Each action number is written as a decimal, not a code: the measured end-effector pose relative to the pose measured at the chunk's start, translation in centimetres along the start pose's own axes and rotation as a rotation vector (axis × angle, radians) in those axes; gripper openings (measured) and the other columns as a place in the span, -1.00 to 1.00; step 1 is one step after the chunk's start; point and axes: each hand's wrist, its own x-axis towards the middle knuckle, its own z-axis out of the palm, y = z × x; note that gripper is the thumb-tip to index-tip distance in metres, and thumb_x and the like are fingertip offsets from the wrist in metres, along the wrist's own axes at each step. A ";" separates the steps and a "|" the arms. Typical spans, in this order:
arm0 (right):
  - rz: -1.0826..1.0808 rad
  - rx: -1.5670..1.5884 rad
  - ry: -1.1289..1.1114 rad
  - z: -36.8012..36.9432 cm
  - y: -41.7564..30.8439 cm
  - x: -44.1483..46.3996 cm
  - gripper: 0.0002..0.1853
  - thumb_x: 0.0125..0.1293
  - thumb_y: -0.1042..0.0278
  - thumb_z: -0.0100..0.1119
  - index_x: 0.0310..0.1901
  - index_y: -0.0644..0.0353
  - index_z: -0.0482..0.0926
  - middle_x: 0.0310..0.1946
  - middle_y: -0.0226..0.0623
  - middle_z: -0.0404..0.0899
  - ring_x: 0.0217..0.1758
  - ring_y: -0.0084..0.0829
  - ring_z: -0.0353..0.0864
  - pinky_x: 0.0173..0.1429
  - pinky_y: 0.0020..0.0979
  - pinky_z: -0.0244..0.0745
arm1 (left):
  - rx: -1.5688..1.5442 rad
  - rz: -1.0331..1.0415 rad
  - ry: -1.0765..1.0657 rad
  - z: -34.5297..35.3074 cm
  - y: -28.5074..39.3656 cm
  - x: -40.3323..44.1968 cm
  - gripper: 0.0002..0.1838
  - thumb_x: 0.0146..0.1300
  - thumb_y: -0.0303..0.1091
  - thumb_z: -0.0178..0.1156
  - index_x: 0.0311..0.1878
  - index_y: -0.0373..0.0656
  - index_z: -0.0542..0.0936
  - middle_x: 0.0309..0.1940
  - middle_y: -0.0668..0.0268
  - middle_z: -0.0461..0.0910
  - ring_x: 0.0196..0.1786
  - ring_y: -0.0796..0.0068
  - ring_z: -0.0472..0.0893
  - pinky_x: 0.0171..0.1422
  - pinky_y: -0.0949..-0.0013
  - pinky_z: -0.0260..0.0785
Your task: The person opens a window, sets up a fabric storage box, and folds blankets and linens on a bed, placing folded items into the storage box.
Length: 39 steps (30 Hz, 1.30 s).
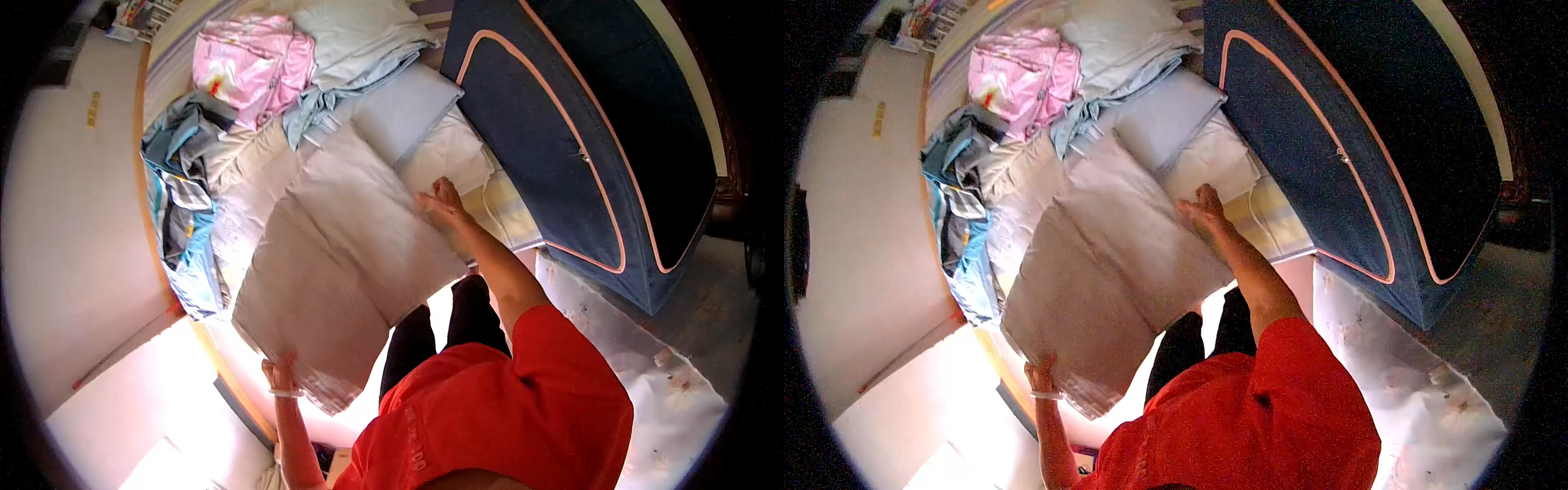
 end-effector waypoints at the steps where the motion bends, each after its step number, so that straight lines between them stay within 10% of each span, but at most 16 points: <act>1: 0.027 0.049 -0.071 -0.9 -1.2 -1.0 -0.33 -0.17 -0.12 0.29 -0.22 0.37 0.41 -0.30 -0.08 0.48 -0.17 -0.26 0.46 -0.11 -0.37 0.35 | -0.055 -0.067 -0.027 0.1 -0.4 0.7 -0.54 -0.27 -0.50 0.25 -0.18 -0.39 0.43 -0.30 0.15 0.50 -0.33 0.22 0.49 -0.16 0.23 0.41; 6: 0.184 0.155 -0.545 -0.4 -2.4 -1.6 -0.10 -0.26 -0.22 0.31 -0.02 0.40 0.31 -0.05 0.04 0.36 0.04 -0.17 0.35 0.04 -0.32 0.29 | -0.127 -0.206 -0.069 1.1 -0.4 2.1 -0.45 -0.20 -0.46 0.20 -0.04 -0.41 0.36 -0.18 0.09 0.46 -0.21 0.12 0.49 -0.08 0.15 0.41; 10: 0.255 0.092 -0.485 0.8 -5.7 -4.5 0.06 -0.27 -0.21 0.32 0.20 0.32 0.10 0.16 0.05 0.18 0.24 -0.15 0.17 0.26 -0.31 0.14 | -0.319 -0.307 -0.149 0.6 -1.3 4.2 -0.38 -0.10 -0.33 0.11 0.04 -0.50 0.26 -0.08 -0.01 0.40 -0.06 0.07 0.44 0.01 0.11 0.35; 15: 0.191 -0.048 -0.298 0.6 -10.7 -8.2 -0.25 -0.34 -0.06 0.32 -0.12 0.36 0.44 -0.20 0.01 0.51 -0.12 -0.18 0.52 -0.05 -0.29 0.42 | -0.288 -0.409 -0.267 -0.3 -2.0 6.4 -0.42 0.03 -0.24 0.05 0.10 -0.41 0.26 -0.05 0.04 0.39 -0.01 0.12 0.41 0.04 0.15 0.33; 19: -0.103 -0.001 -0.216 0.9 -15.4 -13.1 -0.47 -0.19 0.02 0.24 -0.27 0.34 0.50 -0.45 -0.04 0.55 -0.31 -0.19 0.54 -0.24 -0.23 0.42 | -0.089 -0.006 -0.214 -2.8 -2.0 8.6 -0.45 -0.09 -0.41 0.20 0.03 -0.41 0.34 -0.11 0.12 0.43 -0.15 0.23 0.45 -0.01 0.26 0.35; 29: -0.402 0.756 0.283 -31.0 -25.0 -27.8 -0.66 -0.06 0.48 0.25 -0.16 0.29 0.50 -0.32 -0.28 0.56 -0.32 -0.51 0.52 -0.20 -0.48 0.44 | 0.030 0.824 -0.425 5.3 27.9 -8.1 -0.51 0.01 -0.23 0.16 -0.04 -0.37 0.39 -0.19 0.13 0.47 -0.17 0.26 0.47 -0.03 0.24 0.29; 34: -0.459 0.812 0.850 -42.8 -22.1 -32.5 -0.59 -0.11 0.38 0.33 -0.20 0.38 0.48 -0.37 -0.14 0.56 -0.40 -0.41 0.56 -0.26 -0.43 0.46 | 0.115 1.231 -0.359 17.2 36.0 -13.5 -0.58 0.05 -0.23 0.09 -0.11 -0.39 0.50 -0.31 0.08 0.54 -0.15 0.32 0.50 0.08 0.27 0.25; 37: -0.325 0.829 1.092 -48.3 -18.8 -32.2 -0.55 -0.11 0.32 0.33 -0.26 0.53 0.45 -0.46 0.04 0.54 -0.52 -0.30 0.57 -0.39 -0.37 0.48 | -0.069 0.972 -0.690 28.9 39.9 -23.6 -0.53 0.00 -0.26 0.20 -0.06 -0.39 0.45 -0.24 0.14 0.53 -0.24 0.41 0.53 -0.08 0.43 0.34; 39: -0.315 0.867 1.123 -50.8 -16.6 -31.3 -0.53 -0.09 0.38 0.28 -0.21 0.60 0.40 -0.39 0.10 0.52 -0.43 -0.21 0.57 -0.27 -0.31 0.47 | 0.173 1.267 -0.833 35.6 42.0 -25.6 -0.50 -0.04 -0.20 0.24 -0.07 -0.35 0.46 -0.29 0.17 0.54 -0.28 0.37 0.53 -0.15 0.41 0.36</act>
